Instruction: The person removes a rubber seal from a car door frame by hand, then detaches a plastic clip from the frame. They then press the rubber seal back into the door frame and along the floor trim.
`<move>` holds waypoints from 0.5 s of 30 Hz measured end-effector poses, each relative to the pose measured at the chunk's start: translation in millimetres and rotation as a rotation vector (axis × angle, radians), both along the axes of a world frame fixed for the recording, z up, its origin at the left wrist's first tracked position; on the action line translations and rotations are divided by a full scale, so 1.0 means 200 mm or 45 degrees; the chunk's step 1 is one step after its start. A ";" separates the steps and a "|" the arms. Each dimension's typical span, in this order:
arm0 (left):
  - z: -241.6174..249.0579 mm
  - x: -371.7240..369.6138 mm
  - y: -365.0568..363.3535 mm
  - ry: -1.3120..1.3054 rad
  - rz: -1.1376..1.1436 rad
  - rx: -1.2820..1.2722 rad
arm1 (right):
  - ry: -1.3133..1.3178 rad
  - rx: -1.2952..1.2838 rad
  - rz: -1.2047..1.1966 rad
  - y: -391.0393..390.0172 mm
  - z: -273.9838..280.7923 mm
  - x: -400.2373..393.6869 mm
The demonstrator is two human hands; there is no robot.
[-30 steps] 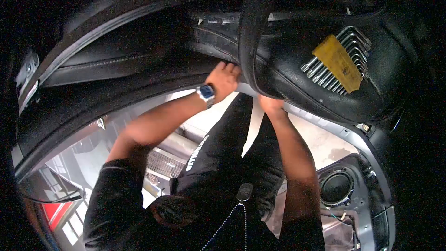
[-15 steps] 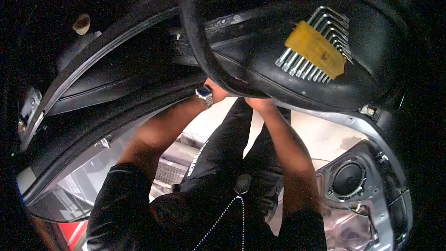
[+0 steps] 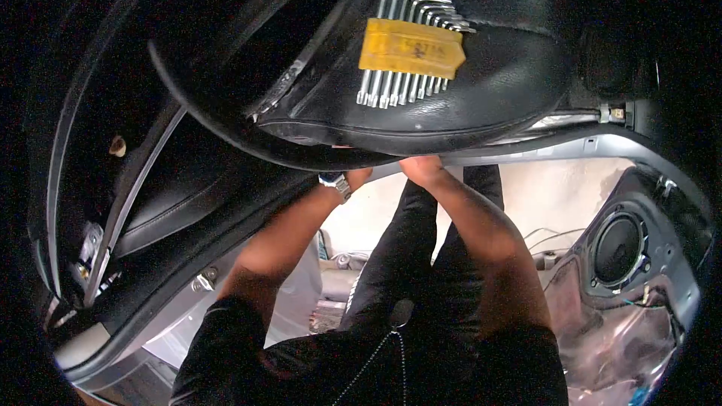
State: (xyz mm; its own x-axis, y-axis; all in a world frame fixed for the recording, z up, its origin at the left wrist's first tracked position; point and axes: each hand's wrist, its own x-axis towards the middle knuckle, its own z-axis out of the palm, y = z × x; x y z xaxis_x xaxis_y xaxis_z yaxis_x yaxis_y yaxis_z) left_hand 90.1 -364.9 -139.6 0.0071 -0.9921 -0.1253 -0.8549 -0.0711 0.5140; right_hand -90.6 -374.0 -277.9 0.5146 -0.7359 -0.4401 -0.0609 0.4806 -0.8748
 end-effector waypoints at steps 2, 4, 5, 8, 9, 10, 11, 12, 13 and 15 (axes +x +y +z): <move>-0.14 0.04 0.11 -0.160 0.010 -0.086 | -0.736 0.534 -0.271 -0.11 0.18 0.02; -0.17 0.06 0.15 -0.275 -0.011 -0.095 | -1.483 1.057 -0.544 -0.14 0.29 0.06; -0.11 0.06 0.14 -0.157 -0.006 -0.071 | -1.448 1.026 -0.571 -0.14 0.29 0.08; -0.03 0.00 0.01 -0.148 0.006 -0.133 | -1.489 1.057 -0.619 -0.09 0.23 0.06; -0.07 0.03 0.04 -0.146 -0.018 -0.076 | -1.492 1.021 -0.613 -0.09 0.24 0.06; -0.11 0.06 0.06 -0.148 -0.035 -0.052 | -1.500 0.978 -0.607 -0.09 0.24 0.06; -0.14 0.08 0.08 -0.150 -0.051 -0.028 | -1.506 0.975 -0.609 -0.05 0.17 0.06; -0.17 0.11 0.11 -0.080 -0.031 -0.009 | -0.885 0.478 -0.384 0.05 0.04 0.07; -0.20 0.13 0.14 -0.011 -0.015 0.011 | -0.585 0.225 -0.275 0.06 0.02 0.07; -0.22 0.18 0.17 -0.252 -0.102 0.006 | -0.365 0.002 -0.295 0.01 0.06 0.11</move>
State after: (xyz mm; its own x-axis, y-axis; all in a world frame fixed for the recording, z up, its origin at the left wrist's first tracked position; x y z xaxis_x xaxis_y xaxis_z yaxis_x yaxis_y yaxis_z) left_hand 125.7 -330.1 -183.4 -0.0466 -0.9899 -0.1342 -0.9420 -0.0011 0.3356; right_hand -69.4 -371.0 -265.7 0.4366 -0.8469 -0.3036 0.2971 0.4543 -0.8399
